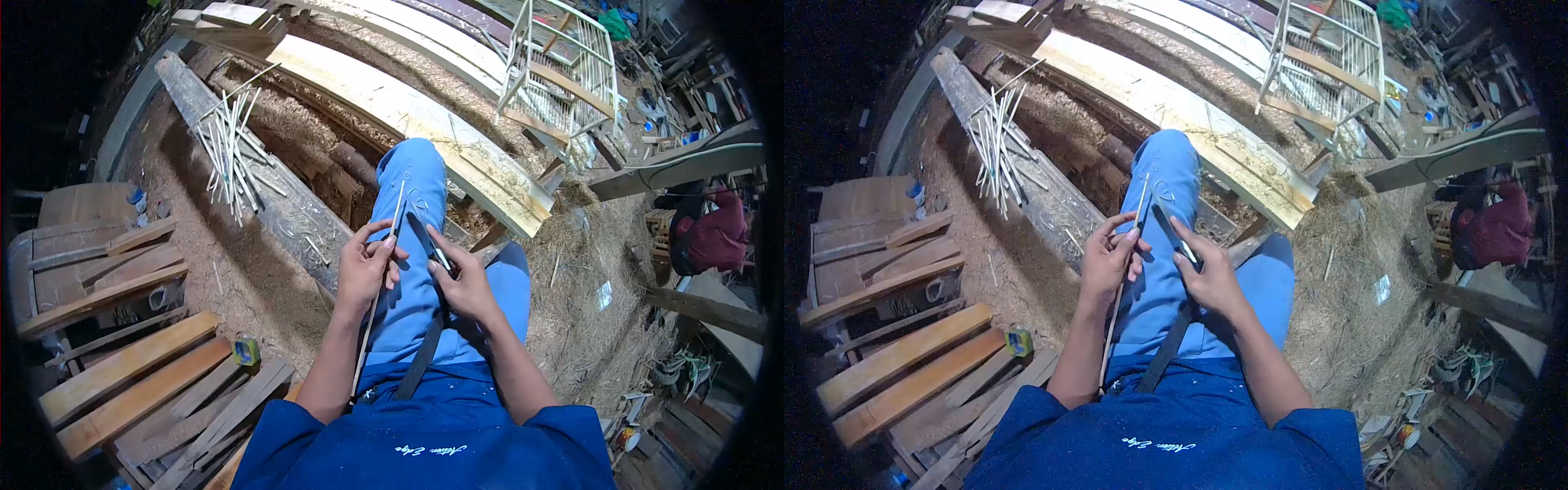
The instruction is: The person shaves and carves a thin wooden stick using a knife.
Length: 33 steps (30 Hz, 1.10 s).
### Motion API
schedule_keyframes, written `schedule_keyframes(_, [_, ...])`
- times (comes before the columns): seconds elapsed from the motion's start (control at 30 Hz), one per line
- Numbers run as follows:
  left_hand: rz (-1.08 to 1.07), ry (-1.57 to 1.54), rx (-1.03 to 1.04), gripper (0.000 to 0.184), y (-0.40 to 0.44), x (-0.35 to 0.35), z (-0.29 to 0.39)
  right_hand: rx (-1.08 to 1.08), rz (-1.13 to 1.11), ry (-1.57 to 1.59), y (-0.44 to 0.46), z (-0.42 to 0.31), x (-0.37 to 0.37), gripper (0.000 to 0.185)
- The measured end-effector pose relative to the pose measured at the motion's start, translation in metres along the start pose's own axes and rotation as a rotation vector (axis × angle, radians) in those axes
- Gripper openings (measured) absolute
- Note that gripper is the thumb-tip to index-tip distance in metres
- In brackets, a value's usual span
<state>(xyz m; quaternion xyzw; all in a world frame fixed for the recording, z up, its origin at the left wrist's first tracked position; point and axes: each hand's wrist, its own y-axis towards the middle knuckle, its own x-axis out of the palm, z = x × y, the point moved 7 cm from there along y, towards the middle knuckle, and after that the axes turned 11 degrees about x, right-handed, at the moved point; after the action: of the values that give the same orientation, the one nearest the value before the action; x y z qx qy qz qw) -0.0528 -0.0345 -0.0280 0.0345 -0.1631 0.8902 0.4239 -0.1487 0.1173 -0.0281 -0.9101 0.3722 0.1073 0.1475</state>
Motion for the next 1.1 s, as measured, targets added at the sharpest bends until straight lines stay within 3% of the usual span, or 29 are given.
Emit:
schedule_keyframes(0.07, [-0.019,0.005,-0.011,0.029,0.009,0.003,-0.003,-0.043,0.036,-0.002,-0.001,-0.007,-0.001,0.055])
schedule_keyframes(0.13, [-0.04,0.022,-0.022,0.03,0.016,0.006,0.0,0.355,-0.089,0.374,-0.004,0.006,0.006,0.051])
schedule_keyframes(0.27, [-0.047,0.114,-0.017,0.03,0.027,0.009,0.007,0.405,0.03,0.496,-0.005,-0.006,-0.001,0.049])
schedule_keyframes(0.4, [-0.057,0.157,-0.01,0.032,0.035,0.011,0.012,0.304,0.144,0.269,0.004,0.003,-0.012,0.045])
schedule_keyframes(0.53, [-0.079,0.091,-0.004,0.035,0.041,0.021,0.013,0.218,0.21,0.233,0.02,0.014,-0.02,0.044])
schedule_keyframes(0.63, [-0.08,0.066,0.016,0.036,0.044,0.026,0.011,0.013,0.278,0.116,0.031,-0.007,-0.031,0.043])
schedule_keyframes(0.7, [-0.084,0.052,-0.007,0.035,0.044,0.031,0.011,0.364,0.101,0.235,0.036,-0.007,-0.031,0.045])
schedule_keyframes(0.77, [-0.071,0.073,-0.011,0.035,0.041,0.038,0.012,0.397,0.095,0.263,0.044,0.003,-0.033,0.046])
schedule_keyframes(0.93, [-0.031,0.142,-0.004,0.036,0.042,0.057,0.016,-0.02,0.185,0.085,0.049,-0.003,-0.049,0.046])
schedule_keyframes(1.1, [-0.022,0.189,-0.03,0.034,0.037,0.052,0.008,0.003,0.225,0.035,0.043,0.001,-0.039,0.046])
